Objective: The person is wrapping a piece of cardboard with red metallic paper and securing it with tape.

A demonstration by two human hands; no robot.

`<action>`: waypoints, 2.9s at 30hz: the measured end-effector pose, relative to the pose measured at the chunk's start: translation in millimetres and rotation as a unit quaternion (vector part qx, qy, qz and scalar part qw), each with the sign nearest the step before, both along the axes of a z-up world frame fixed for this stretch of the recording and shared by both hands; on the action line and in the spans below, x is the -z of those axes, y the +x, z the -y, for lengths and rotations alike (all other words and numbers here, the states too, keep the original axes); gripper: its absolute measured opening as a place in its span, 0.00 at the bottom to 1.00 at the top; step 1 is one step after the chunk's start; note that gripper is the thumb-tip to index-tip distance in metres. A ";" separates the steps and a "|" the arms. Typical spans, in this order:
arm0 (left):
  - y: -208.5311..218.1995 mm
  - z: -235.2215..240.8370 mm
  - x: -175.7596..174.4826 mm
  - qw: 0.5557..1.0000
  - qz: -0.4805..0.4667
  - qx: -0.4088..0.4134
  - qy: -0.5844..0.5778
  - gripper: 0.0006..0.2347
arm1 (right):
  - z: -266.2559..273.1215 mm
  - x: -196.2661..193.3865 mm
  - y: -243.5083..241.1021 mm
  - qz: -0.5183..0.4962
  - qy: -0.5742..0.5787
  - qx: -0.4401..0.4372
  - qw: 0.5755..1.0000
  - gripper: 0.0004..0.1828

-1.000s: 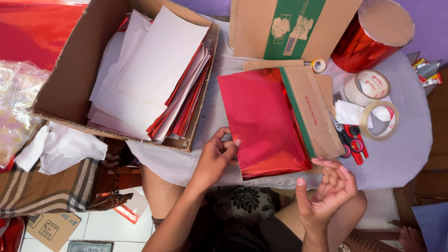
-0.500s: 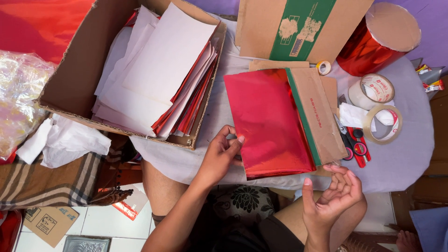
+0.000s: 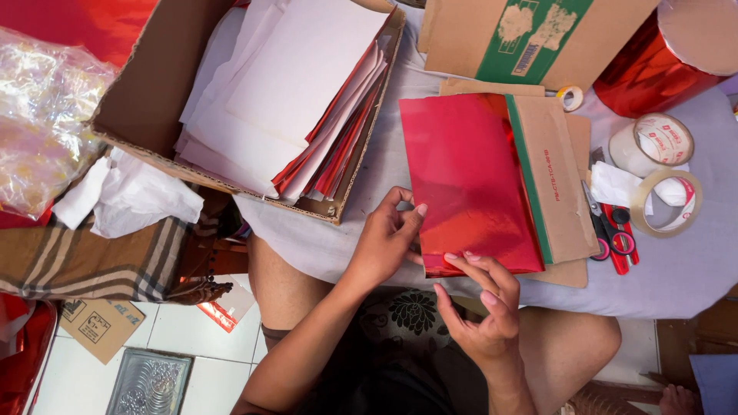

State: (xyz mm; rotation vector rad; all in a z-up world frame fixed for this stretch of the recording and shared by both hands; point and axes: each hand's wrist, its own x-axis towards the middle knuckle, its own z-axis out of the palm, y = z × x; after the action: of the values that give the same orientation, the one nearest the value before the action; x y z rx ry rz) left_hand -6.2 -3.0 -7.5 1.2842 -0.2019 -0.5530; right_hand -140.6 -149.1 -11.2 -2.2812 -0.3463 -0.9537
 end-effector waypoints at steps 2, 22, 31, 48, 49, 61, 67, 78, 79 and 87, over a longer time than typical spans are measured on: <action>-0.4 -2.8 -4.3 1.000 -0.003 0.009 0.005 0.10 | -0.5 -2.1 3.6 -0.003 -0.012 -0.008 1.000 0.48; -1.1 -10.4 -13.3 0.992 0.070 0.099 0.029 0.48 | 17.7 -1.5 18.0 -0.116 0.228 -0.114 0.960 0.55; -4.8 -4.8 11.3 0.993 0.023 0.069 -0.097 0.29 | 33.1 -12.1 -6.9 -0.005 0.310 0.036 0.950 0.44; -30.0 5.7 7.4 0.956 -0.097 -0.082 -0.266 0.21 | 43.3 -33.6 -5.9 0.156 0.676 -0.001 0.720 0.87; -19.2 -3.7 21.4 0.932 -0.114 -0.157 -0.307 0.18 | 54.1 -29.9 -10.6 0.125 0.671 -0.010 0.731 0.87; -16.6 -39.0 -42.0 0.997 -0.055 0.039 -0.039 0.20 | 107.6 -59.3 -20.1 0.003 0.265 0.018 0.964 0.72; -31.0 -9.5 -28.8 0.960 -0.192 -0.121 -0.162 0.22 | 77.0 -34.7 -23.2 0.093 0.321 0.136 0.932 0.58; -61.1 -14.3 -21.4 0.963 -0.165 0.017 -0.215 0.12 | 33.1 -26.4 -11.7 0.002 0.530 0.052 0.847 0.58; -58.1 -25.6 -28.0 0.979 -0.069 0.141 -0.126 0.18 | 37.5 -26.6 -12.1 0.000 0.522 0.053 0.851 0.60; -53.0 -90.5 -118.6 0.905 0.322 0.277 0.035 0.05 | 68.2 -36.8 -20.4 -0.069 0.467 -0.006 0.882 0.59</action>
State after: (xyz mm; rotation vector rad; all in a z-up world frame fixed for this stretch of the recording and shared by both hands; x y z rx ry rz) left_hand -59.3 87.5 111.1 1.4479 -1.1353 -0.5966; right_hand -161.0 -217.3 25.6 -1.4292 0.1555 -0.7123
